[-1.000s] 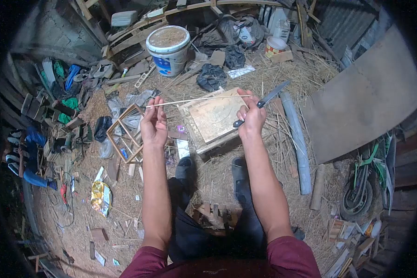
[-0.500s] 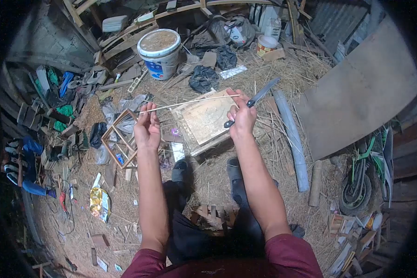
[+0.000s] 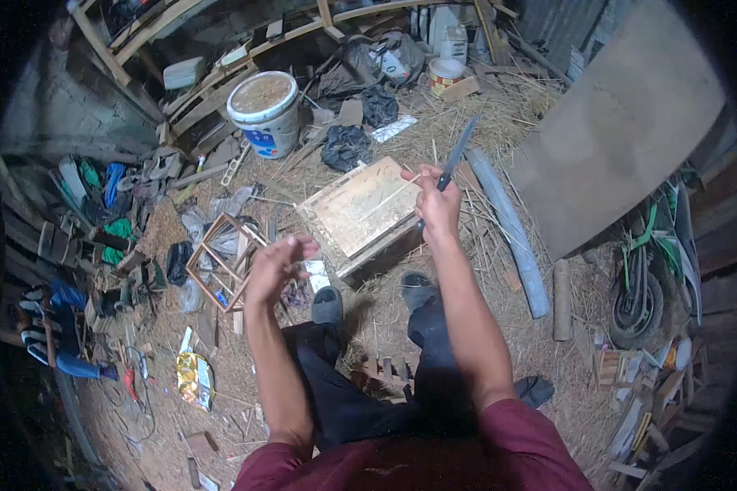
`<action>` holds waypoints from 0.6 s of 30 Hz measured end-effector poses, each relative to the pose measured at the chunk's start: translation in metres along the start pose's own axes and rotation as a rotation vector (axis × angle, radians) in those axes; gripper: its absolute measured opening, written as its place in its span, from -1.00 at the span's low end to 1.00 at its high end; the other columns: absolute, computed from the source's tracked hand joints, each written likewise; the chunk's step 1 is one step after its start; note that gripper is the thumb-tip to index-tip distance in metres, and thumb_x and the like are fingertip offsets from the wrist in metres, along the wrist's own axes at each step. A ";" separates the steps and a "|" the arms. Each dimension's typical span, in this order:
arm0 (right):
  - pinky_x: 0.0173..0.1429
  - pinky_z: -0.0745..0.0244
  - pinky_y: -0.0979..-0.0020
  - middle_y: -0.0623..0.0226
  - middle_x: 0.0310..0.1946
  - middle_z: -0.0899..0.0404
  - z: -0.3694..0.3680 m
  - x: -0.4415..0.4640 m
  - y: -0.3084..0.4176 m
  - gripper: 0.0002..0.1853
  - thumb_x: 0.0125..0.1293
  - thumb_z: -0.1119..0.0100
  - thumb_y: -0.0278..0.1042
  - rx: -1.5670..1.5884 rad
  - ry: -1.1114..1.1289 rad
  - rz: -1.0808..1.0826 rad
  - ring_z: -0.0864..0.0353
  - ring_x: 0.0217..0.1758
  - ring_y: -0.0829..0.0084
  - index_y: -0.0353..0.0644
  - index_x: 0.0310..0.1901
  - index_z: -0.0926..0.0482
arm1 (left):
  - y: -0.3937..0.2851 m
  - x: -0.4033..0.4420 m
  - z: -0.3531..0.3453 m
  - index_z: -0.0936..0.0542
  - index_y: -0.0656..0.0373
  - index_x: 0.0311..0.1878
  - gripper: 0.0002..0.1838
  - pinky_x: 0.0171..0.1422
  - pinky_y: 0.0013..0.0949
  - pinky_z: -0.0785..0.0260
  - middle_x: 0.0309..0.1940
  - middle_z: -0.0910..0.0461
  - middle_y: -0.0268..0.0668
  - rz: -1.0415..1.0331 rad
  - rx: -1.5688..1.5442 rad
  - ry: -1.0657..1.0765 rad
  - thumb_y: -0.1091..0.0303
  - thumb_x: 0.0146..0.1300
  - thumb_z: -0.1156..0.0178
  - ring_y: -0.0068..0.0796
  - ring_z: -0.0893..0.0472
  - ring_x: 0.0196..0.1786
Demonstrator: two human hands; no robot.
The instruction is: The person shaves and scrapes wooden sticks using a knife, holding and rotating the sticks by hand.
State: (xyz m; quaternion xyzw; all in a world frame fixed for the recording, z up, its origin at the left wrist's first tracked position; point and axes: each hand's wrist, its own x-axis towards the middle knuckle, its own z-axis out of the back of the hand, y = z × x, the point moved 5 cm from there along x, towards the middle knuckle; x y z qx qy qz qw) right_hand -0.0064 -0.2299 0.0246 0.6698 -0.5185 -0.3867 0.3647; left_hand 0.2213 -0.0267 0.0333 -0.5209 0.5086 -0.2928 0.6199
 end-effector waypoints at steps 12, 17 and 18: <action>-0.64 -0.04 0.59 0.22 -0.32 -0.74 0.041 -0.059 0.012 -0.81 0.37 -0.09 -0.35 -0.396 0.203 -0.152 -0.16 -0.71 0.76 -0.26 -0.12 -0.59 | 0.040 -0.059 -0.143 -0.51 0.25 0.14 -0.66 -0.10 -0.40 -0.49 -0.22 -0.59 -0.31 0.130 -0.093 0.418 0.21 0.50 0.02 -0.53 -0.59 -0.19; -0.67 -0.01 0.64 0.18 -0.27 -0.72 0.038 -0.078 -0.013 -0.84 0.44 -0.05 -0.33 -0.327 0.263 -0.256 -0.14 -0.75 0.80 -0.20 -0.07 -0.52 | 0.086 -0.050 -0.155 -0.50 0.22 -0.09 -0.79 -0.26 -0.44 -0.50 -0.35 -0.51 -0.39 0.019 -0.054 0.097 0.27 0.39 -0.17 -0.63 -0.50 -0.28; -0.67 -0.01 0.64 0.19 -0.27 -0.72 0.035 -0.080 -0.012 -0.83 0.45 -0.05 -0.32 -0.312 0.273 -0.265 -0.14 -0.75 0.80 -0.20 -0.06 -0.51 | 0.085 -0.050 -0.155 -0.45 0.17 -0.14 -0.80 -0.29 -0.44 -0.52 -0.39 -0.46 -0.41 0.003 -0.106 -0.038 0.29 0.36 -0.21 -0.65 -0.48 -0.32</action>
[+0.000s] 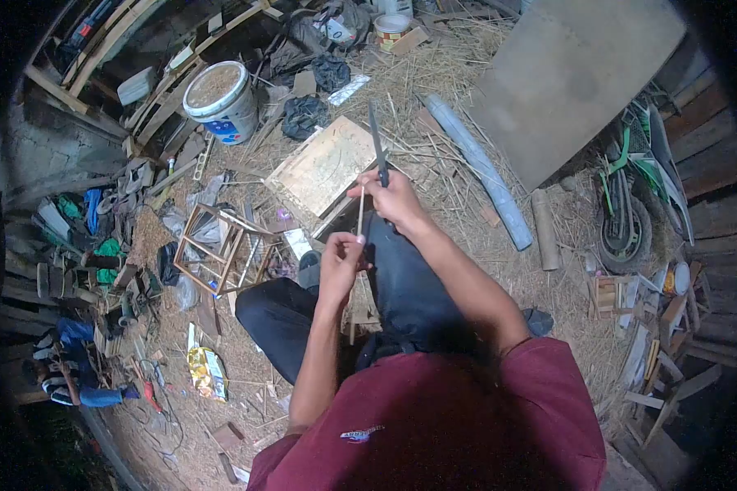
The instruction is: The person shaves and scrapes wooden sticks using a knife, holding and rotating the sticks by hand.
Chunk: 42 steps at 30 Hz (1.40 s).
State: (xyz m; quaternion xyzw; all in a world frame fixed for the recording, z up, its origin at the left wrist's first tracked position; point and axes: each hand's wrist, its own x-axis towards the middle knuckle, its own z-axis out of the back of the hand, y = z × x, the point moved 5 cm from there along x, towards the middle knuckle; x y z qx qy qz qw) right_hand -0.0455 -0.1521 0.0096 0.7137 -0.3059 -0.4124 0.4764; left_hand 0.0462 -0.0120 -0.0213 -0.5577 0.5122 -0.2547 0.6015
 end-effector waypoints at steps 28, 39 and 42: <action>-0.54 -0.35 0.61 0.19 -0.24 -0.68 -0.062 0.182 -0.064 -0.67 0.54 0.13 -0.20 -0.081 0.039 -0.046 -0.50 -0.54 0.61 -0.27 0.12 -0.41 | -0.066 0.191 0.135 -0.39 0.28 0.10 -0.73 -0.72 -0.60 0.02 -0.45 -0.44 -0.32 0.109 -0.345 -0.151 0.41 0.40 0.08 -0.67 -0.23 -0.73; -0.30 -0.47 0.24 0.20 -0.58 -0.57 -0.007 0.240 -0.050 -0.64 0.50 0.09 -0.06 -0.739 -0.217 0.359 -0.63 -0.48 0.28 -0.23 0.02 -0.43 | -0.052 0.286 0.176 -0.40 0.30 0.11 -0.71 -0.69 -0.57 -0.02 -0.49 -0.49 -0.34 0.014 -0.183 -0.220 0.41 0.39 0.06 -0.69 -0.25 -0.72; -0.28 -0.47 0.20 0.18 -0.58 -0.57 -0.004 0.218 -0.042 -0.65 0.49 0.10 -0.08 -0.759 -0.238 0.396 -0.63 -0.47 0.21 -0.24 -0.08 -0.49 | -0.050 0.262 0.163 -0.39 0.29 0.15 -0.68 -0.71 -0.55 -0.01 -0.52 -0.49 -0.33 -0.009 -0.129 -0.199 0.42 0.38 0.07 -0.70 -0.24 -0.72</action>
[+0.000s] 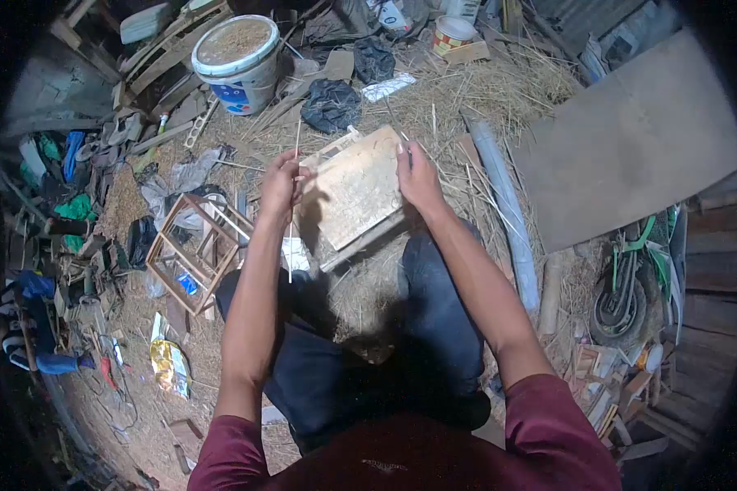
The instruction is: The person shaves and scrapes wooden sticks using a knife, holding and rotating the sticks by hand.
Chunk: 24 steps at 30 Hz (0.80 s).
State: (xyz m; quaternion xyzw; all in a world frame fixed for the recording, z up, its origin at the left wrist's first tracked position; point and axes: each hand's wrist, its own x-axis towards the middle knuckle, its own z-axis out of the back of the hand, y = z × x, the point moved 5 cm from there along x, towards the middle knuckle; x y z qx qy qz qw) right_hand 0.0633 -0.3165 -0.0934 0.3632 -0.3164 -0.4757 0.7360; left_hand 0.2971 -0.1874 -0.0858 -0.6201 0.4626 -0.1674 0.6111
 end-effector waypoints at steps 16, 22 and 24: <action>-0.58 -0.34 0.51 0.32 -0.48 -0.63 0.087 -0.083 0.076 -0.79 0.49 0.04 -0.28 0.546 -0.070 0.098 -0.43 -0.67 0.64 -0.26 -0.08 -0.45 | -0.018 -0.176 -0.032 -0.46 0.15 0.20 -0.66 -0.76 -0.60 0.06 -0.63 -0.40 -0.46 -0.324 -0.097 0.184 0.36 0.40 0.05 -0.76 -0.18 -0.78; -0.60 -0.23 0.56 0.47 -0.59 -0.54 0.106 -0.119 0.154 -0.78 0.44 -0.11 -0.21 0.648 0.085 0.202 -0.35 -0.67 0.71 -0.22 -0.20 -0.52 | -0.062 -0.235 -0.050 -0.44 0.06 0.23 -0.65 -0.68 -0.65 0.04 -0.51 -0.46 -0.48 -0.445 -0.133 0.264 0.33 0.40 -0.04 -0.81 -0.23 -0.71; -0.63 -0.17 0.59 0.51 -0.59 -0.48 0.110 -0.133 0.171 -0.76 0.42 -0.15 -0.18 0.700 0.132 0.199 -0.29 -0.70 0.75 -0.20 -0.26 -0.52 | -0.074 -0.252 -0.057 -0.44 0.06 0.23 -0.65 -0.67 -0.66 0.03 -0.51 -0.45 -0.48 -0.490 -0.131 0.297 0.33 0.41 -0.04 -0.80 -0.23 -0.70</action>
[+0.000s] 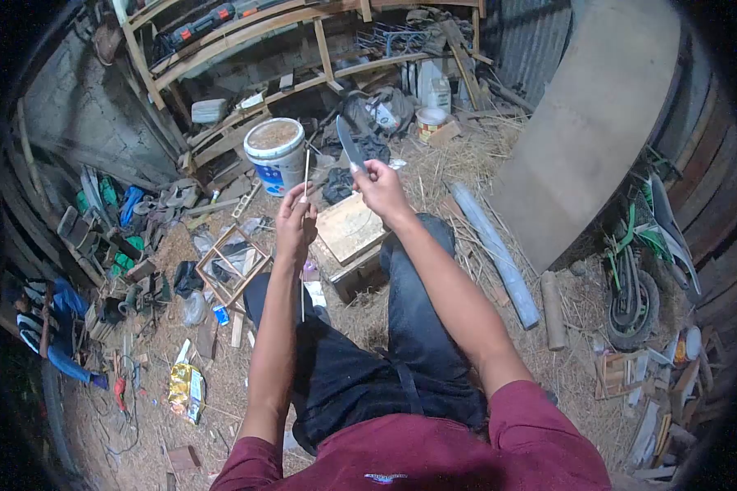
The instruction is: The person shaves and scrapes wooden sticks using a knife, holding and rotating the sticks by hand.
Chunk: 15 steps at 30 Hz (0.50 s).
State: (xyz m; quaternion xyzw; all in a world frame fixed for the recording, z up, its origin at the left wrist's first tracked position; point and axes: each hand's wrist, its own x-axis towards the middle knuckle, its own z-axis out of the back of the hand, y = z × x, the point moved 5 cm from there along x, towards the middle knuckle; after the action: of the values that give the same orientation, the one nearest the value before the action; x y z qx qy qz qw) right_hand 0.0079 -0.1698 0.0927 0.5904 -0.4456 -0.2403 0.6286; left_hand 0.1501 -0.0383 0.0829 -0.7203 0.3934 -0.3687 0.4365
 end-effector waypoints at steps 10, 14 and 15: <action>-0.66 -0.04 0.63 0.61 -0.60 -0.43 -0.025 -0.005 0.031 -0.81 0.32 -0.30 -0.21 0.310 0.071 0.019 -0.22 -0.73 0.80 -0.13 -0.25 -0.57 | -0.010 -0.019 -0.040 -0.41 0.10 0.24 -0.63 -0.63 -0.65 0.03 -0.52 -0.42 -0.49 -0.042 0.164 0.063 0.33 0.40 -0.10 -0.81 -0.22 -0.66; -0.60 -0.07 0.64 0.62 -0.58 -0.43 -0.016 0.004 0.013 -0.78 0.37 -0.24 -0.16 0.084 0.081 0.060 -0.25 -0.66 0.81 -0.14 -0.26 -0.57 | 0.006 -0.018 -0.044 -0.45 0.15 0.14 -0.70 -0.72 -0.60 0.09 -0.58 -0.41 -0.45 0.081 0.069 0.052 0.28 0.42 -0.06 -0.78 -0.19 -0.75; -0.53 -0.15 0.61 0.58 -0.56 -0.47 -0.010 0.008 0.004 -0.76 0.38 -0.22 -0.15 0.007 0.066 0.085 -0.30 -0.60 0.78 -0.17 -0.25 -0.57 | 0.016 -0.014 -0.041 -0.46 0.15 0.12 -0.71 -0.72 -0.58 0.09 -0.60 -0.40 -0.45 0.134 0.058 0.030 0.27 0.41 -0.06 -0.76 -0.18 -0.76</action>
State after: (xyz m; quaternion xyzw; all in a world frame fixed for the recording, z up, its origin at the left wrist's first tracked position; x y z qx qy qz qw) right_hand 0.0190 -0.1705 0.0992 0.5807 -0.4500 -0.1922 0.6506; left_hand 0.1044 -0.0449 0.0801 -0.6740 0.4363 -0.3605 0.4748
